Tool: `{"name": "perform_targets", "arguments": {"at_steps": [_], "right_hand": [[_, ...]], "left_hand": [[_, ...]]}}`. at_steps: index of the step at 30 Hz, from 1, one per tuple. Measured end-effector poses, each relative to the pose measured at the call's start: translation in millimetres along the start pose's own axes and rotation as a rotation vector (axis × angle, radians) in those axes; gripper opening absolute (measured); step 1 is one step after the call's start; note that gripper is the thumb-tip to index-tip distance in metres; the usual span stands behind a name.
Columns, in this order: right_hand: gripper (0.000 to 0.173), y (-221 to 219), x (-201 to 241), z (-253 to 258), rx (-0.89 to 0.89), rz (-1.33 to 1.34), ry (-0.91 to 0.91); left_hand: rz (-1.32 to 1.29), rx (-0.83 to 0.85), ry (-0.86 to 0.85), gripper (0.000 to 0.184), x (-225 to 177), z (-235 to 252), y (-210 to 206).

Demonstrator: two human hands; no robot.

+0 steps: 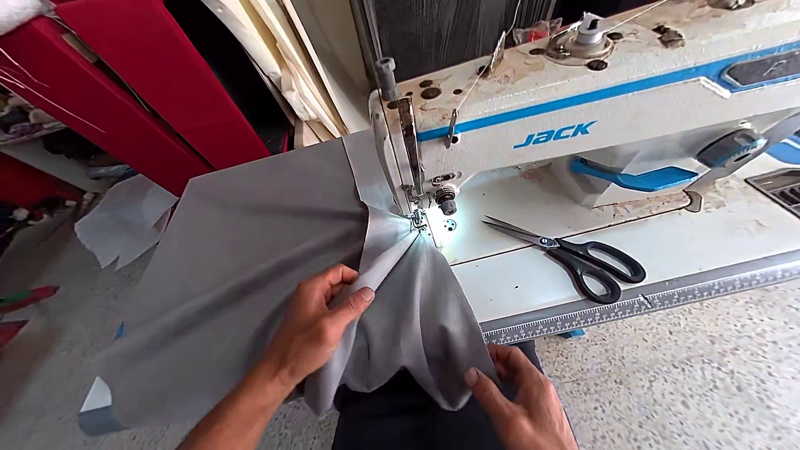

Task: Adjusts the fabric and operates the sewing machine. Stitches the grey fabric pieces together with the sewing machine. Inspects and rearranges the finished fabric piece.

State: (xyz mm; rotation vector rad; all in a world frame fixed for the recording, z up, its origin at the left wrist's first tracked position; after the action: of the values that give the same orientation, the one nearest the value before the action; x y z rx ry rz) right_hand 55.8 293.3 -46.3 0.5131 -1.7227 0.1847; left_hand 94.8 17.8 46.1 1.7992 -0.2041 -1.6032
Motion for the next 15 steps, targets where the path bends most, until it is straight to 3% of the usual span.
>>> {"name": "perform_targets", "arguments": {"at_steps": [2,6,9,12,15], "right_hand": [[0.041,-0.6,2.5,9.9,-0.007,0.039,-0.030],[0.016,-1.1,11.5,27.4,0.005,0.146,0.052],[0.012,-1.1,21.9,40.2,0.023,0.205,0.100],[0.012,-4.2,30.5,51.4,0.044,0.295,-0.020],[0.022,-6.9,33.8,61.3,0.036,0.331,-0.173]], "left_hand": [[0.030,-0.046,-0.011,0.012,-10.9,-8.6,-13.0],[0.288,-0.147,-0.082,0.012,-41.3,-25.2,-46.1],[0.536,-0.247,-0.186,0.016,-59.0,-35.8,-68.8],[0.693,-0.269,-0.270,0.017,-64.7,-46.6,-85.4],[0.679,-0.196,-0.237,0.018,-61.7,-56.5,-96.0]]}}
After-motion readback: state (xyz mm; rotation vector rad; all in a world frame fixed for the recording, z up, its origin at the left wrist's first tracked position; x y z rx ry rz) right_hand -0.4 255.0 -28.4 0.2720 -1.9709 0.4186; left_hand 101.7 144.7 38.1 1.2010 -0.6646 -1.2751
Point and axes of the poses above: each hand's wrist, its own z-axis towards the middle knuckle, its own y-axis out of the back of the hand, x = y × z, the point moved 6 cm from there along z, towards the middle knuckle, and after that the axes turned 5 degrees about z, right-handed, at the moved point
